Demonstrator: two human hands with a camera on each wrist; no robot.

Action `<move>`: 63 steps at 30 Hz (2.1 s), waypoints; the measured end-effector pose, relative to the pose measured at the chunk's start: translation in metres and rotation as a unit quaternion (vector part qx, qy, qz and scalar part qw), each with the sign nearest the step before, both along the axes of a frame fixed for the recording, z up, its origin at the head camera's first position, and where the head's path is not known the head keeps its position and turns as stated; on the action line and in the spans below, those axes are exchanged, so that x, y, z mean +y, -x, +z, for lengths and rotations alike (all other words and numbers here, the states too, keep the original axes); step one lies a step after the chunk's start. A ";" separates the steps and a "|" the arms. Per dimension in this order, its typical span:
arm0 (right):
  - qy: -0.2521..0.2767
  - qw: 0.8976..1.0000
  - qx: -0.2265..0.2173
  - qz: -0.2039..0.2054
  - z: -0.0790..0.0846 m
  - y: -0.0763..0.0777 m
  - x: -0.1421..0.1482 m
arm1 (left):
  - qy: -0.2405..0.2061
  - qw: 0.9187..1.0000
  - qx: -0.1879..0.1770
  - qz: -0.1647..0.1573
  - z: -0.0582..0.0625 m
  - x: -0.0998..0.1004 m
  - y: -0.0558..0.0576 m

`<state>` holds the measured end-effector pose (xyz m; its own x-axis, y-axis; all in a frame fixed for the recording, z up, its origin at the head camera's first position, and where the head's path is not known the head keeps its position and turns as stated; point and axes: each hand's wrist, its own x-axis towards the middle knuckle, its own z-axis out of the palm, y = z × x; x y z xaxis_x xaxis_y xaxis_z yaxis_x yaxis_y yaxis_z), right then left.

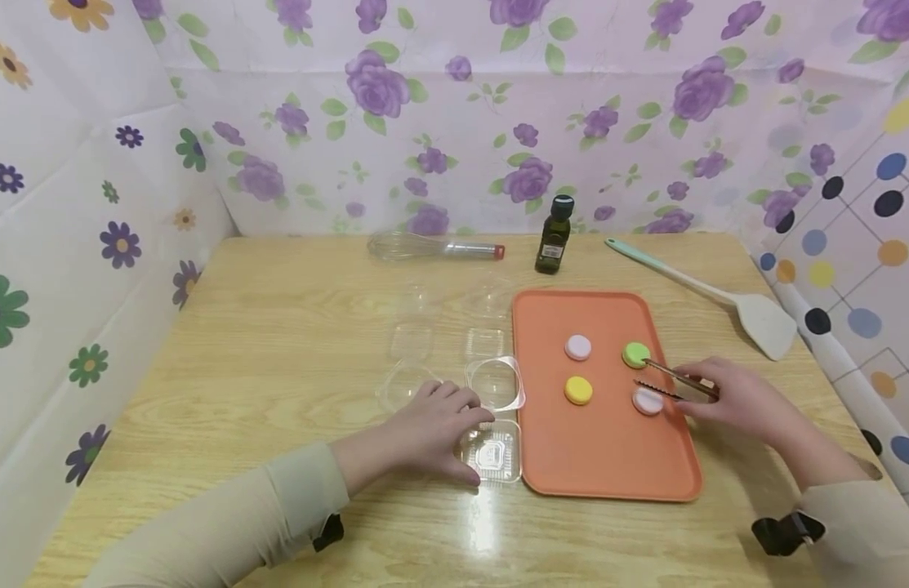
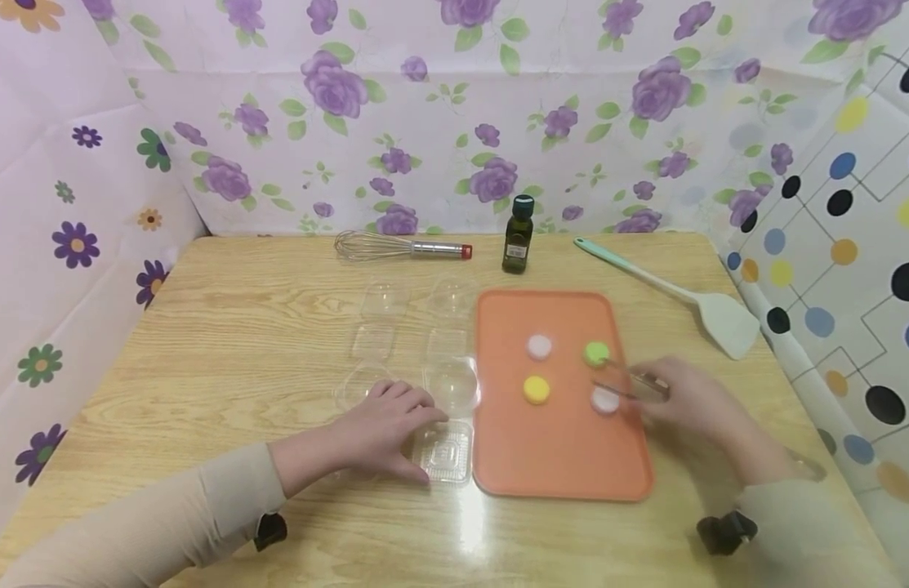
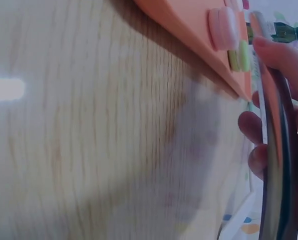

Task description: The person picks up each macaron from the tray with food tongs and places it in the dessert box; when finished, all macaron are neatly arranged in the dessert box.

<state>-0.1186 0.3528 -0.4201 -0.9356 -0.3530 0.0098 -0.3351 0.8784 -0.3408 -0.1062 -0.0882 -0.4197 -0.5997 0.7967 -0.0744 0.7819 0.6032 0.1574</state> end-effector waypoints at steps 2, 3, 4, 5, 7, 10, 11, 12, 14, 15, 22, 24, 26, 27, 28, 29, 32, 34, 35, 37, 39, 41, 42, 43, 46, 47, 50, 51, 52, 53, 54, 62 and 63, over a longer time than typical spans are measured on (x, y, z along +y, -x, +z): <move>-0.005 1.000 -0.010 0.013 0.000 -0.001 0.001 | 0.000 1.000 -0.006 0.005 0.001 -0.001 0.000; -0.007 1.000 -0.013 0.018 0.000 -0.001 0.001 | 0.000 1.000 -0.009 0.007 0.002 -0.001 0.000; -0.008 1.000 -0.013 0.024 -0.001 -0.002 0.002 | 0.000 1.000 -0.011 0.008 0.002 -0.001 0.000; -0.007 0.999 -0.014 0.030 -0.001 -0.003 0.002 | 0.000 1.000 -0.011 0.008 0.003 -0.001 -0.001; -0.003 0.999 -0.013 0.039 -0.002 -0.004 0.003 | -0.002 1.000 -0.008 0.005 0.005 -0.001 -0.001; -0.002 0.999 -0.008 0.042 -0.002 -0.007 0.004 | -0.007 1.000 0.000 -0.003 0.007 -0.001 0.000; 0.000 0.999 -0.009 0.042 -0.003 -0.008 0.004 | -0.006 1.000 0.002 -0.006 0.007 -0.001 0.000; 0.001 0.999 -0.010 0.040 -0.002 -0.008 0.004 | -0.006 1.000 0.005 -0.008 0.007 0.000 0.001; 0.000 0.999 -0.018 0.040 -0.002 -0.009 0.004 | -0.001 1.000 0.009 -0.011 0.006 0.000 0.001; -0.002 0.999 -0.028 0.040 -0.002 -0.010 0.004 | 0.000 1.000 0.010 -0.012 0.006 0.000 0.001; -0.024 0.997 -0.068 0.030 -0.002 -0.011 0.002 | -0.004 1.000 0.001 -0.009 0.005 0.000 0.001; -0.025 0.997 -0.066 0.028 -0.002 -0.011 0.002 | -0.006 1.000 -0.004 -0.006 0.005 -0.001 0.000; -0.025 0.997 -0.064 0.030 -0.001 -0.010 0.000 | -0.007 1.000 -0.006 -0.003 0.005 -0.001 0.000; -0.026 0.997 -0.063 0.032 -0.001 -0.009 -0.001 | -0.007 1.000 -0.006 -0.001 0.005 -0.001 0.000; -0.027 0.997 -0.062 0.034 0.000 -0.008 -0.002 | -0.006 1.000 -0.006 0.001 0.005 -0.001 0.000; -0.028 0.997 -0.060 0.035 0.001 -0.008 -0.004 | -0.005 1.000 -0.006 0.002 0.004 -0.002 -0.001; -0.029 0.997 -0.056 0.045 0.002 -0.005 -0.011 | -0.001 1.000 -0.005 0.005 0.003 -0.002 -0.001; -0.031 0.997 -0.056 0.052 0.003 -0.003 -0.017 | 0.001 1.000 -0.005 0.007 0.002 -0.002 -0.002; -0.032 0.996 -0.058 0.054 0.004 -0.003 -0.019 | 0.000 1.000 -0.005 0.008 0.002 -0.002 -0.002; -0.035 0.996 -0.060 0.064 0.006 -0.002 -0.026 | -0.003 1.000 -0.006 0.009 0.001 -0.003 -0.003; -0.034 0.995 -0.060 0.071 0.008 -0.001 -0.033 | -0.007 1.000 -0.008 0.013 0.001 -0.003 -0.003; -0.030 0.995 -0.054 0.081 0.010 0.000 -0.041 | -0.011 1.000 -0.012 0.017 0.000 -0.003 -0.004; -0.028 0.995 -0.050 0.087 0.011 0.000 -0.045 | -0.012 1.000 -0.015 0.019 0.000 -0.003 -0.004; -0.026 0.994 -0.047 0.094 0.011 0.000 -0.049 | -0.014 1.000 -0.019 0.022 0.000 -0.003 -0.005; -0.016 0.992 -0.039 0.120 0.009 0.003 -0.063 | -0.020 0.999 -0.029 0.030 0.001 -0.004 -0.005; -0.014 0.991 -0.040 0.129 0.009 0.004 -0.069 | -0.022 0.999 -0.032 0.032 0.002 -0.004 -0.005; -0.004 0.987 -0.039 0.157 0.011 0.007 -0.086 | -0.029 0.998 -0.038 0.039 0.002 -0.006 -0.006; 0.000 0.986 -0.044 0.162 0.012 0.008 -0.092 | -0.031 0.998 -0.038 0.040 0.002 -0.006 -0.006; 0.004 0.985 -0.046 0.167 0.013 0.008 -0.097 | -0.032 0.998 -0.039 0.042 0.002 -0.007 -0.006; 0.008 0.984 -0.049 0.174 0.015 0.008 -0.102 | -0.034 0.998 -0.040 0.043 0.001 -0.007 -0.006; 0.012 0.982 -0.050 0.179 0.016 0.009 -0.107 | -0.035 0.998 -0.041 0.043 0.001 -0.007 -0.006; 0.030 0.972 -0.046 0.230 0.021 0.003 -0.133 | -0.037 0.997 -0.047 0.043 0.002 -0.004 -0.007; 0.031 0.970 -0.043 0.238 0.022 0.002 -0.136 | -0.034 0.997 -0.046 0.044 0.002 -0.003 -0.007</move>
